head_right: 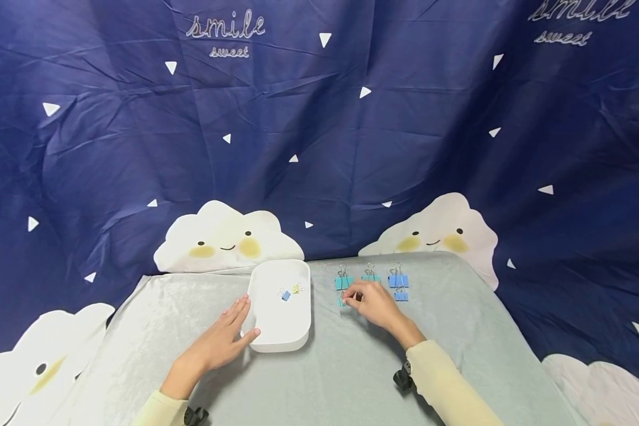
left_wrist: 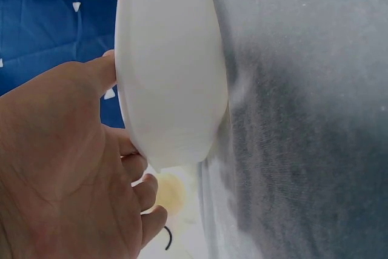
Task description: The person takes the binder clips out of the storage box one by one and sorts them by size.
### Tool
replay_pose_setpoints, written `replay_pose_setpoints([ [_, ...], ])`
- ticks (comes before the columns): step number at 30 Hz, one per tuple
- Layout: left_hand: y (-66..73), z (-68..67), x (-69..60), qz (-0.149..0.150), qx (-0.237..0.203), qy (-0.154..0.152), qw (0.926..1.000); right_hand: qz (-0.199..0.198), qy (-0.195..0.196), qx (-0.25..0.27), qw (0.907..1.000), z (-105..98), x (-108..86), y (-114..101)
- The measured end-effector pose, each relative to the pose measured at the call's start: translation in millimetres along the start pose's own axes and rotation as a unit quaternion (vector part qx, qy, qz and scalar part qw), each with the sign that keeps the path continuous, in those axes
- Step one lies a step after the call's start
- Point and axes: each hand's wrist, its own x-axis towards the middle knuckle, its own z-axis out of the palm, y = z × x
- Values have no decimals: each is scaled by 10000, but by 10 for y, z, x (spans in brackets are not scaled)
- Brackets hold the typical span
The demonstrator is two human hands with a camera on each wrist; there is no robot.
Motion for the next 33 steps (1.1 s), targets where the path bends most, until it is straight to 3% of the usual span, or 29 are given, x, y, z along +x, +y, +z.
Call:
replay_pose_setpoints([
  [11, 22, -39, -21, 29, -22, 19, 10000, 559, -672, -57, 9962, 59, -77, 82],
  [18, 26, -44, -13, 38, -13, 3, 10000, 429, -756, -373, 9955, 107, -111, 147],
  [25, -1, -16, 1, 24, 43, -29, 10000, 153, -743, -46, 9971, 145, -149, 181],
  [33, -11, -1, 9, -2, 29, -36, 10000, 317, -878, 180, 9955, 166, -163, 179],
])
